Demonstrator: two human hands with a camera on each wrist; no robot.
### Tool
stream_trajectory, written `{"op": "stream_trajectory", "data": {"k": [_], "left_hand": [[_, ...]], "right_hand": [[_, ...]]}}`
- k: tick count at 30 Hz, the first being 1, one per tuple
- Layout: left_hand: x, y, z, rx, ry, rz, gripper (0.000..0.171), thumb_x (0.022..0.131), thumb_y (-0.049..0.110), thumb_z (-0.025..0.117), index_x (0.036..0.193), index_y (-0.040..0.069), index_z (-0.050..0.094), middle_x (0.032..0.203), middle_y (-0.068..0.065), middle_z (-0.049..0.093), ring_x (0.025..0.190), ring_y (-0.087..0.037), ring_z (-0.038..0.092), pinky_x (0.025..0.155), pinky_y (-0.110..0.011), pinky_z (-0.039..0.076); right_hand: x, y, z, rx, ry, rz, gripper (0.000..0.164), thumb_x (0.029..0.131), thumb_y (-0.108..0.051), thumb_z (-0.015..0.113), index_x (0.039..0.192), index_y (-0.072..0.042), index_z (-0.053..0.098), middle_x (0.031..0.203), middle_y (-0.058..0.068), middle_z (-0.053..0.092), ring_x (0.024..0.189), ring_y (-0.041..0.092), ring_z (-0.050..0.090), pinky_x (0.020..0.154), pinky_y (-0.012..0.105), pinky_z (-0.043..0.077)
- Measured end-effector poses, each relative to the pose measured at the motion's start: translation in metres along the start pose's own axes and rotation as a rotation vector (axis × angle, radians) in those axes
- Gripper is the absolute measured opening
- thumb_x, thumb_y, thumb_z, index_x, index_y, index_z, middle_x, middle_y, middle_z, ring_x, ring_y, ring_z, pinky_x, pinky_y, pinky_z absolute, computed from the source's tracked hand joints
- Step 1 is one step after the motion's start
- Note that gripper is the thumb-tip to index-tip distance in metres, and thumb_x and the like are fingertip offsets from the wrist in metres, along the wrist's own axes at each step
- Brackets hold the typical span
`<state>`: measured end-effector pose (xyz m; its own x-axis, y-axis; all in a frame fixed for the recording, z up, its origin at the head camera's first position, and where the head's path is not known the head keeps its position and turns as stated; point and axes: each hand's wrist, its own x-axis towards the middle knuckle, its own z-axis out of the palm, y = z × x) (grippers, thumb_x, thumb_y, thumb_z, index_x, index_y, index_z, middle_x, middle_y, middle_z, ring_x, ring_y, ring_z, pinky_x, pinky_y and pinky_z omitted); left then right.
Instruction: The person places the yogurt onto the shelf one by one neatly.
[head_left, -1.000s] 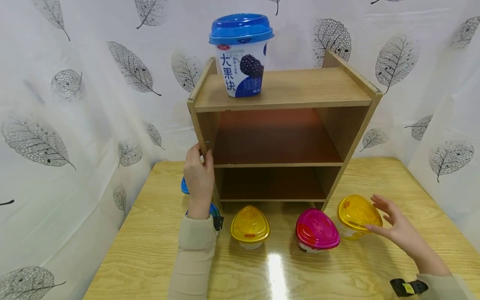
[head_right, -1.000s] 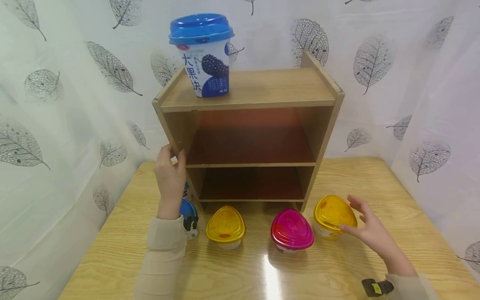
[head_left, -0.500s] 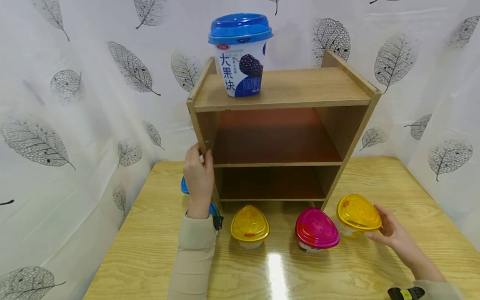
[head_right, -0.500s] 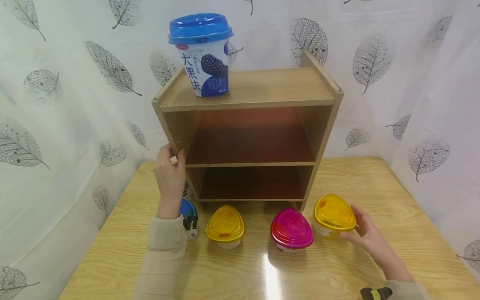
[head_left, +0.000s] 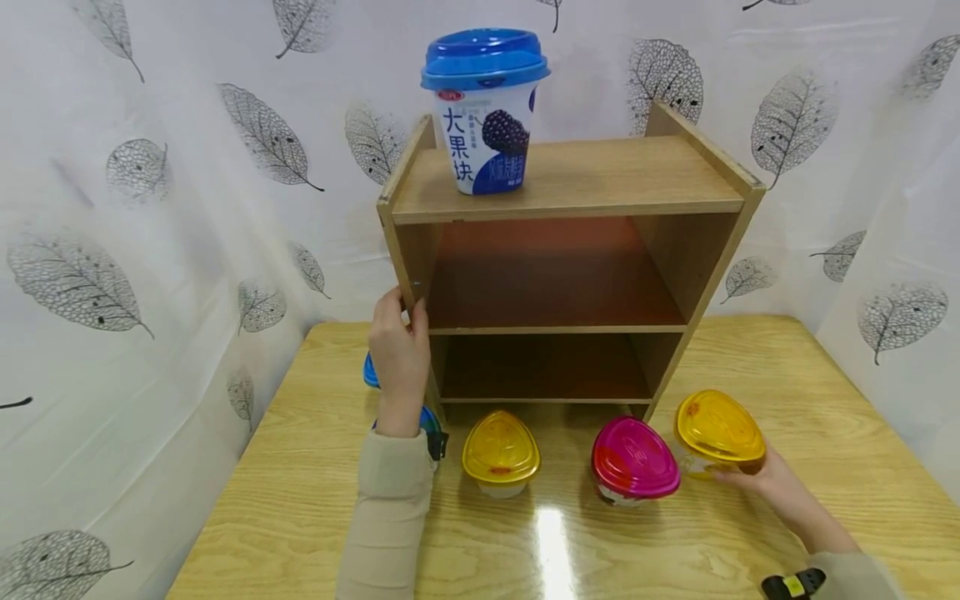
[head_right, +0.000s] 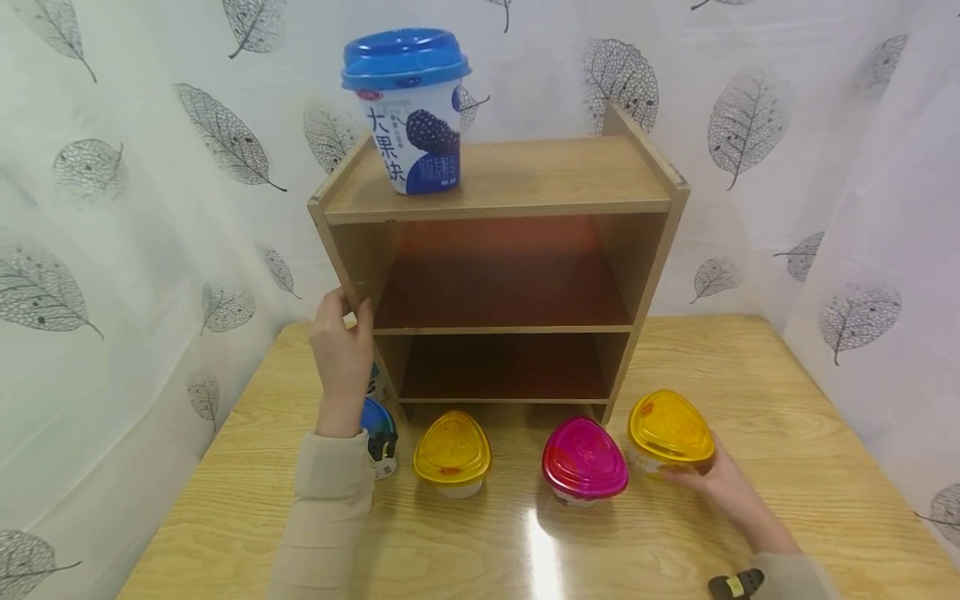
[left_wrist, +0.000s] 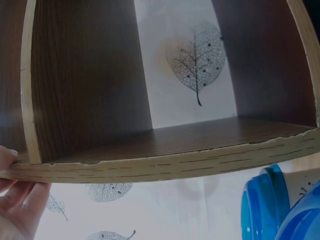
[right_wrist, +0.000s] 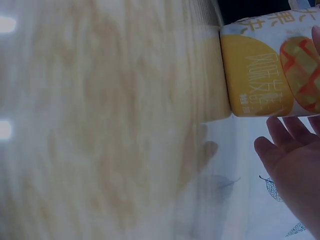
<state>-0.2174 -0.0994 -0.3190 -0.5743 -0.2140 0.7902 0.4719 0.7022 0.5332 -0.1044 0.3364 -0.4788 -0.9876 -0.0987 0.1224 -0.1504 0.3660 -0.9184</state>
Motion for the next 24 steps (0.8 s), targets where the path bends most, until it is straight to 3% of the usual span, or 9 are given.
{"op": "stream_trajectory", "data": {"k": [11, 21, 24], "left_hand": [[0.000, 0.000, 0.000, 0.002, 0.005, 0.009, 0.019, 0.086, 0.007, 0.056, 0.096, -0.008, 0.056, 0.089, -0.020, 0.058, 0.081, -0.031, 0.058, 0.066, -0.038, 0.051], [0.000, 0.000, 0.000, -0.003, -0.001, 0.002, 0.020, 0.086, 0.008, 0.056, 0.097, -0.008, 0.056, 0.091, -0.020, 0.058, 0.082, -0.031, 0.058, 0.067, -0.038, 0.050], [0.000, 0.000, 0.000, 0.000, -0.003, -0.003, 0.019, 0.086, 0.008, 0.056, 0.097, -0.008, 0.056, 0.091, -0.020, 0.058, 0.082, -0.031, 0.058, 0.067, -0.038, 0.051]], "right_hand": [[0.003, -0.004, 0.005, -0.129, 0.050, 0.081, 0.060, 0.076, -0.004, 0.067, 0.122, 0.009, 0.031, 0.100, -0.029, 0.043, 0.090, -0.012, 0.042, 0.073, 0.009, 0.035], [-0.001, -0.007, 0.004, -0.166, 0.080, 0.078, 0.057, 0.076, -0.005, 0.067, 0.120, 0.009, 0.033, 0.098, -0.030, 0.044, 0.088, -0.011, 0.043, 0.071, 0.009, 0.037], [-0.001, -0.012, -0.001, -0.153, 0.093, 0.069, 0.049, 0.077, -0.004, 0.066, 0.118, -0.002, 0.040, 0.098, -0.030, 0.045, 0.088, -0.011, 0.044, 0.070, 0.009, 0.037]]}}
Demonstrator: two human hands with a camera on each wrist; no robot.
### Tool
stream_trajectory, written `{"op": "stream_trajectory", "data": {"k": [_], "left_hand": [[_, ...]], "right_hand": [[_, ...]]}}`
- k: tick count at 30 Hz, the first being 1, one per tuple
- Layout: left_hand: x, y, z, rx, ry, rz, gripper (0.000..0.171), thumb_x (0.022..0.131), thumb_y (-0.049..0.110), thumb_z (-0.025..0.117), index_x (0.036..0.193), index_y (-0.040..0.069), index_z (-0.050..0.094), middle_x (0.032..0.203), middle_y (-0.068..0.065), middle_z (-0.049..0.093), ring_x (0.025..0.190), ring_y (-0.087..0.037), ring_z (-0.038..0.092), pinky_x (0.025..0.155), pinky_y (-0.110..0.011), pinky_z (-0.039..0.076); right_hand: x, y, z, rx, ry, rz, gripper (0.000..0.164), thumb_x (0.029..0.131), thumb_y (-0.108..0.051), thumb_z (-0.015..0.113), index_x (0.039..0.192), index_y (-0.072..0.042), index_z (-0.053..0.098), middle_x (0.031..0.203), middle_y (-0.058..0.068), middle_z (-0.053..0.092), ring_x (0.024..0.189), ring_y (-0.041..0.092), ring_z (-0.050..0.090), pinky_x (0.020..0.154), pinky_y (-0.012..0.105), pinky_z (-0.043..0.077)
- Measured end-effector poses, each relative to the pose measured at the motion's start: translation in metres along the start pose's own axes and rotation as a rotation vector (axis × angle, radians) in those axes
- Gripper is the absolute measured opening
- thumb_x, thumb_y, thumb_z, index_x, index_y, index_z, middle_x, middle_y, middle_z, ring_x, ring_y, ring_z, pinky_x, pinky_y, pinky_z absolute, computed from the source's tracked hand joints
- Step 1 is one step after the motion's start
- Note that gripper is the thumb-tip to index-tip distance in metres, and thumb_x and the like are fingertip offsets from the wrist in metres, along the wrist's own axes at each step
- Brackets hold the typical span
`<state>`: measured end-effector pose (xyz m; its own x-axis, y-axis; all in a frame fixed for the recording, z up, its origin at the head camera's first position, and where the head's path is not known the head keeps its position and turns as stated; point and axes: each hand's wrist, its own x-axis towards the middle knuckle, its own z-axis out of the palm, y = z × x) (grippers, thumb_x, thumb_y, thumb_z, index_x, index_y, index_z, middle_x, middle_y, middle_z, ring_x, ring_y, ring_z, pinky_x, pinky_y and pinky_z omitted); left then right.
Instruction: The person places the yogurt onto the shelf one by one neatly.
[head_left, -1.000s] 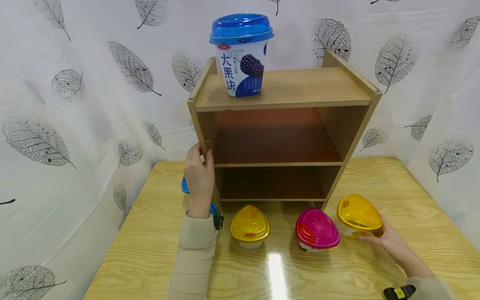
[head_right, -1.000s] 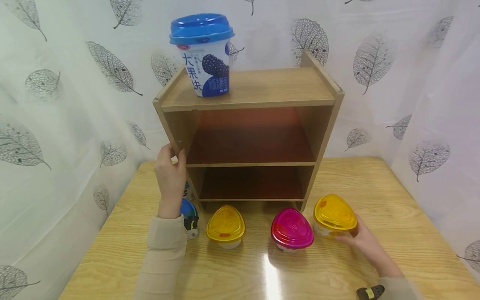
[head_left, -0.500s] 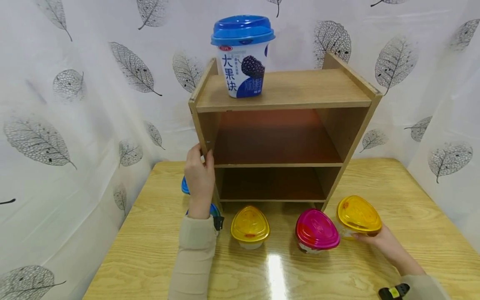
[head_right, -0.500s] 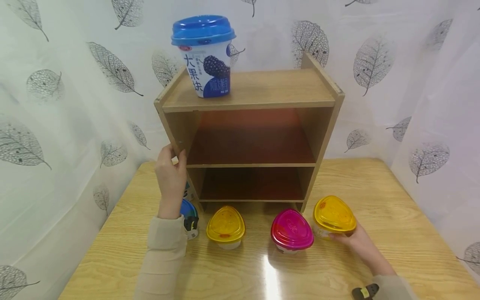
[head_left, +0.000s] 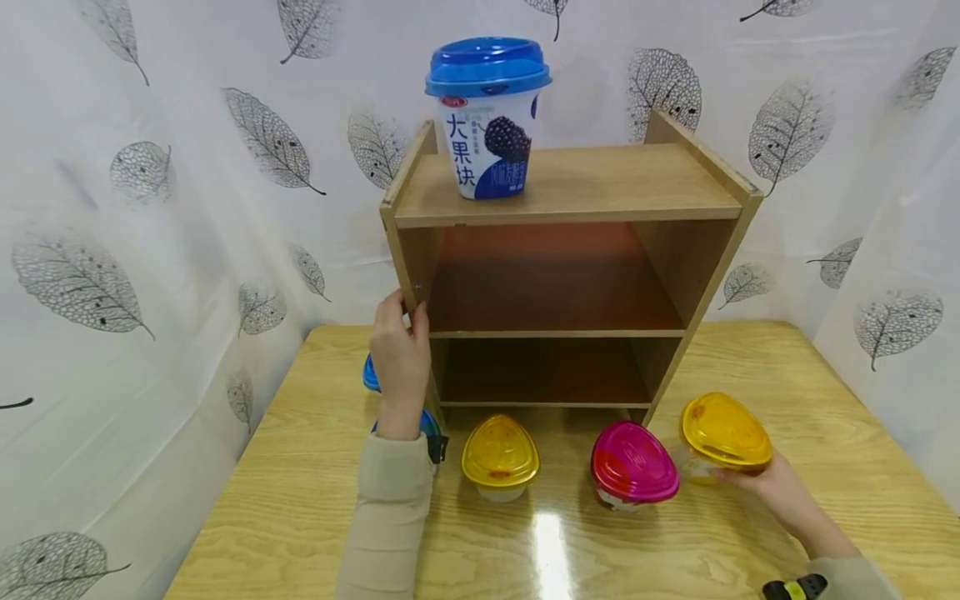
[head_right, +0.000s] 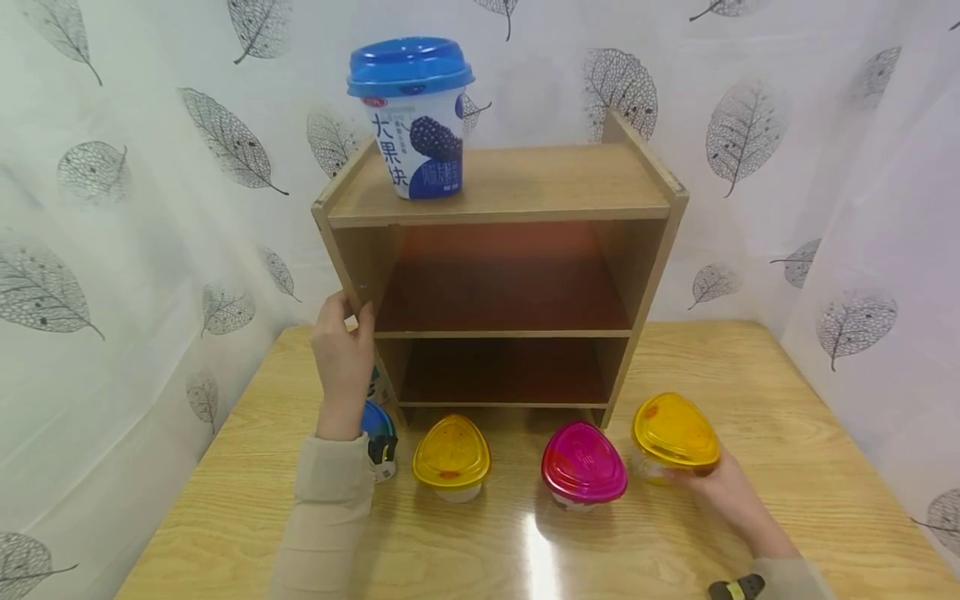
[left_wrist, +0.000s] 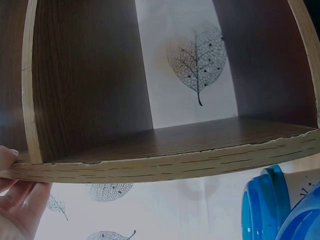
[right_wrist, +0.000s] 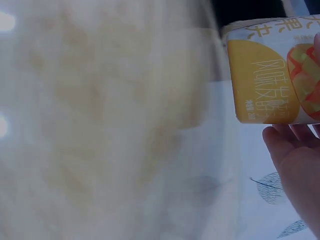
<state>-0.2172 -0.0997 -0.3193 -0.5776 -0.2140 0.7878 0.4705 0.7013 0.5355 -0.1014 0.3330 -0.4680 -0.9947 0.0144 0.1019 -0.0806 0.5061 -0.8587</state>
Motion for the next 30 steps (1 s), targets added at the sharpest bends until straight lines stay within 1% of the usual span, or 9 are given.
{"op": "stream_trajectory", "data": {"k": [4, 6, 11, 14, 15, 18, 21, 24, 30], "left_hand": [[0.000, -0.001, 0.000, -0.003, -0.004, -0.014, 0.020, 0.086, 0.008, 0.056, 0.099, -0.007, 0.056, 0.093, -0.020, 0.058, 0.083, -0.030, 0.058, 0.067, -0.038, 0.051], [0.000, -0.001, -0.001, -0.002, -0.006, -0.020, 0.020, 0.086, 0.008, 0.056, 0.099, -0.007, 0.056, 0.093, -0.020, 0.058, 0.083, -0.029, 0.058, 0.067, -0.038, 0.051], [0.000, -0.001, -0.001, 0.005, -0.007, -0.016, 0.020, 0.086, 0.008, 0.056, 0.100, -0.007, 0.056, 0.093, -0.020, 0.058, 0.083, -0.029, 0.058, 0.067, -0.038, 0.051], [-0.001, -0.001, -0.001, 0.002, -0.001, -0.008, 0.020, 0.086, 0.008, 0.056, 0.098, -0.007, 0.056, 0.092, -0.020, 0.058, 0.083, -0.030, 0.058, 0.067, -0.038, 0.051], [-0.001, -0.001, -0.001, 0.005, 0.000, -0.005, 0.019, 0.086, 0.008, 0.056, 0.098, -0.007, 0.056, 0.092, -0.020, 0.058, 0.082, -0.030, 0.058, 0.066, -0.038, 0.051], [-0.001, -0.001, -0.002, 0.005, 0.002, -0.002, 0.019, 0.086, 0.008, 0.056, 0.098, -0.008, 0.056, 0.091, -0.020, 0.058, 0.082, -0.031, 0.058, 0.066, -0.038, 0.051], [-0.001, 0.000, -0.002, 0.008, -0.001, -0.005, 0.020, 0.086, 0.008, 0.056, 0.099, -0.008, 0.056, 0.092, -0.020, 0.058, 0.082, -0.031, 0.058, 0.066, -0.038, 0.051], [-0.001, 0.000, -0.002, 0.007, -0.002, -0.008, 0.021, 0.086, 0.008, 0.056, 0.099, -0.008, 0.056, 0.093, -0.020, 0.058, 0.083, -0.031, 0.058, 0.066, -0.038, 0.051], [-0.001, 0.000, -0.001, 0.002, -0.002, 0.000, 0.020, 0.086, 0.007, 0.056, 0.100, -0.008, 0.056, 0.093, -0.021, 0.058, 0.083, -0.031, 0.058, 0.066, -0.038, 0.051]], "right_hand": [[0.002, -0.009, -0.013, 0.090, -0.021, -0.044, 0.045, 0.080, 0.002, 0.060, 0.114, -0.023, 0.044, 0.099, -0.026, 0.049, 0.088, -0.008, 0.048, 0.068, 0.014, 0.044], [0.004, -0.017, -0.020, 0.113, -0.035, -0.076, 0.047, 0.081, 0.004, 0.058, 0.112, -0.029, 0.045, 0.099, -0.024, 0.051, 0.087, -0.006, 0.050, 0.066, 0.016, 0.046], [0.013, -0.040, -0.039, 0.175, -0.058, -0.181, 0.049, 0.081, 0.011, 0.053, 0.116, -0.022, 0.048, 0.104, -0.018, 0.054, 0.090, -0.004, 0.052, 0.067, 0.016, 0.046], [0.021, -0.057, -0.051, 0.277, -0.063, -0.238, 0.051, 0.080, 0.017, 0.050, 0.120, -0.015, 0.047, 0.107, -0.011, 0.054, 0.093, -0.001, 0.053, 0.068, 0.015, 0.046], [0.023, -0.063, -0.055, 0.280, -0.058, -0.254, 0.052, 0.079, 0.018, 0.050, 0.120, -0.014, 0.047, 0.108, -0.010, 0.055, 0.093, 0.000, 0.053, 0.068, 0.015, 0.046], [0.029, -0.082, -0.066, 0.243, -0.009, -0.285, 0.053, 0.078, 0.019, 0.050, 0.121, -0.012, 0.046, 0.107, -0.009, 0.055, 0.093, 0.000, 0.053, 0.068, 0.013, 0.045], [0.036, -0.102, -0.075, 0.147, 0.041, -0.311, 0.055, 0.077, 0.020, 0.052, 0.123, -0.009, 0.045, 0.108, -0.007, 0.053, 0.092, -0.001, 0.052, 0.068, 0.011, 0.045], [0.042, -0.121, -0.083, 0.099, 0.074, -0.341, 0.058, 0.076, 0.020, 0.053, 0.126, -0.006, 0.042, 0.110, -0.004, 0.051, 0.094, 0.001, 0.051, 0.068, 0.010, 0.044], [0.053, -0.150, -0.098, 0.141, 0.082, -0.390, 0.059, 0.078, 0.018, 0.052, 0.131, -0.004, 0.038, 0.117, 0.000, 0.048, 0.102, 0.004, 0.048, 0.072, 0.009, 0.044]]}}
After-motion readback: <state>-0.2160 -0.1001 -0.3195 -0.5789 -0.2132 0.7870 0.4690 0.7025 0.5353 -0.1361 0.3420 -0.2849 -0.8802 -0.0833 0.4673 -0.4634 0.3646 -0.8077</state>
